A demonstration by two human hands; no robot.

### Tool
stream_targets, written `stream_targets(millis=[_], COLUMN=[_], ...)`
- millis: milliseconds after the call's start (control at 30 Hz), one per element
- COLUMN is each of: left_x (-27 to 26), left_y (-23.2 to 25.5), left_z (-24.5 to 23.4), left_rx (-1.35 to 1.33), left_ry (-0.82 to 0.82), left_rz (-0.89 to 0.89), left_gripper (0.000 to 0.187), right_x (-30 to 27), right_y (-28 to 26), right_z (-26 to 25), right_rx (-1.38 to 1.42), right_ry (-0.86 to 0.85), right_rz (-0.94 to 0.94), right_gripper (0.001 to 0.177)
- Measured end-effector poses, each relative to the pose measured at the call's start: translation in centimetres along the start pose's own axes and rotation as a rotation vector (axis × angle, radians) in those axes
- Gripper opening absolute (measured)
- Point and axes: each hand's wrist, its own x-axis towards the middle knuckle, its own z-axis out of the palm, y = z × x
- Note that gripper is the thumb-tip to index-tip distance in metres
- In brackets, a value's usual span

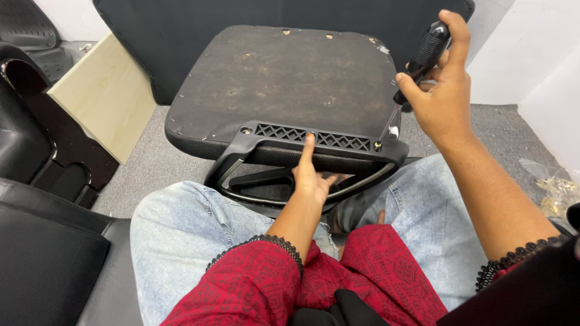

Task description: The person uses a screwdriver to tighten screws into the underside of an office chair seat, securing the seat to its metal frame. The person holds the chair base steady with one hand while turning the screwdriver with the other.

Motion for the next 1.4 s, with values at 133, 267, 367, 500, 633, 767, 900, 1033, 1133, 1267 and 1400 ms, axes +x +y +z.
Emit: stream_targets(millis=[133, 267, 367, 500, 633, 767, 900, 1033, 1133, 1267, 1400], left_x=[-0.3, -0.7, -1.3, -2.1, -2.9, -3.7, -4.0, -3.6, -3.3, -3.5, -3.8], left_y=[1.1, 0.9, 0.6, -0.1, -1.0, -1.8, -2.1, -2.1, -2.2, -3.5, -5.3], left_z=[0.1, 0.2, 0.1, 0.0, 0.0, 0.0, -0.2, -0.2, -0.5, -0.1, 0.5], left_rx=[-0.003, -0.009, -0.003, -0.050, -0.073, -0.095, -0.133, -0.090, -0.109, -0.108, 0.047], left_ry=[0.060, 0.099, 0.072, 0.083, 0.105, 0.160, 0.157, 0.164, 0.141, 0.029, 0.046], left_rz=[0.068, 0.069, 0.057, 0.057, 0.072, 0.070, 0.084, 0.078, 0.068, 0.116, -0.049], left_gripper=[0.090, 0.087, 0.082, 0.083, 0.089, 0.102, 0.109, 0.113, 0.116, 0.127, 0.132], right_x=[-0.2, 0.1, 0.2, 0.2, -0.2, -1.4, -2.0, -2.6, -3.2, -3.2, -3.1], right_y=[0.5, 0.8, 0.5, -0.2, -0.5, -0.6, -1.2, -2.3, -3.1, -3.8, -4.3], right_z=[0.1, 0.2, 0.6, 1.1, 0.2, -1.6, -2.6, -3.7, -4.3, -4.2, -3.9], right_rx=[0.011, -0.027, -0.023, 0.061, 0.067, 0.092, 0.192, 0.191, 0.130, 0.080, -0.108], right_ry=[0.021, 0.033, 0.027, -0.008, 0.006, -0.010, -0.058, -0.085, -0.077, -0.028, 0.013], right_rz=[-0.070, -0.053, 0.006, 0.007, 0.044, 0.126, 0.168, 0.161, 0.066, 0.037, 0.077], right_gripper=[0.081, 0.079, 0.079, 0.076, 0.077, 0.081, 0.084, 0.089, 0.088, 0.089, 0.099])
